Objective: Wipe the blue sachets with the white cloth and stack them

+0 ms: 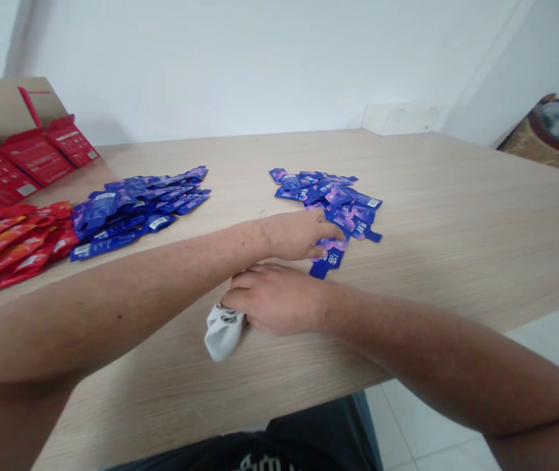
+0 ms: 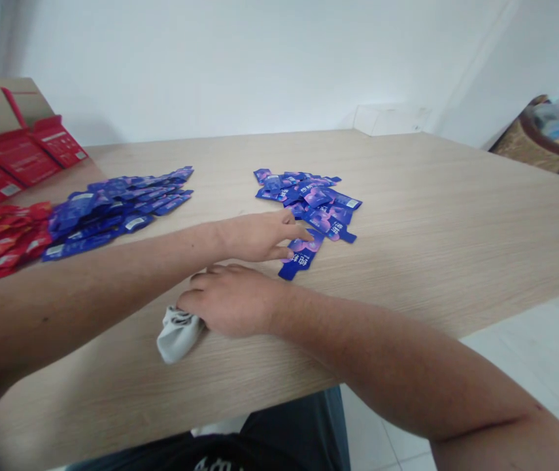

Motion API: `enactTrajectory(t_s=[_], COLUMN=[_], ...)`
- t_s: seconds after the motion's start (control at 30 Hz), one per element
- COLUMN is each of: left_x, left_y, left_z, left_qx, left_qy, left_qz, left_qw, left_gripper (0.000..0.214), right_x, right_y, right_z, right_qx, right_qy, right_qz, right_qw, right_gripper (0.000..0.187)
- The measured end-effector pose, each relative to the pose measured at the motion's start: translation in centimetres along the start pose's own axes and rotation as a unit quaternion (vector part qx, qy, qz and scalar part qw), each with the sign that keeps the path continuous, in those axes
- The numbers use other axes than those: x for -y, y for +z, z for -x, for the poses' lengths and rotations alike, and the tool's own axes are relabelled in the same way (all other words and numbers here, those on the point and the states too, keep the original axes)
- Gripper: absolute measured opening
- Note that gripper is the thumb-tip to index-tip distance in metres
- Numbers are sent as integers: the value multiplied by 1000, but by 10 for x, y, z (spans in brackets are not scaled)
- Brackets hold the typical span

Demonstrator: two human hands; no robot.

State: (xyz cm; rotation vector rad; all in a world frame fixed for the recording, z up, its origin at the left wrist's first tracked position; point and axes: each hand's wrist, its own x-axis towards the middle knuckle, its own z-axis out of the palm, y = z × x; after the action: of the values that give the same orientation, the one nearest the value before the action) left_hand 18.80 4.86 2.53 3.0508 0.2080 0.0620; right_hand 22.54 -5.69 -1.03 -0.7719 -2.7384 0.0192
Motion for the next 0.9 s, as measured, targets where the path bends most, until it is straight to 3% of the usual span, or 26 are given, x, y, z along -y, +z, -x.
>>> enactTrajectory(t_s=[0.17,0.33,0.6,0.73,0.8,0.9], left_x=[-3,2,27,14,4,-2], left_y=[16,20,13,10,8,9], left_z=[-24,-12,78,134,157,179], left_qx=[61,57,34,14,-5,-50], left_qy=[67,69,7,-39,-64,-174], left_qz=[-71,-47,13,54,93,115], left_qw=[993,995,999,998,994,977], left_gripper=[51,44,33,28,37,48], right_x=[1,1,11,16,17,18], right_y=[0,-2,-5,-5,-6,-8], right_z=[1,1,3,5,6,6], right_qx=[8,17,11,14,18,29], right_qy=[12,-1,-56,-58,-54,-46], right_qz=[17,16,-25,-24,-31,-41], right_qw=[1000,1000,998,998,998,998], right_gripper=[25,23,21,21,21,18])
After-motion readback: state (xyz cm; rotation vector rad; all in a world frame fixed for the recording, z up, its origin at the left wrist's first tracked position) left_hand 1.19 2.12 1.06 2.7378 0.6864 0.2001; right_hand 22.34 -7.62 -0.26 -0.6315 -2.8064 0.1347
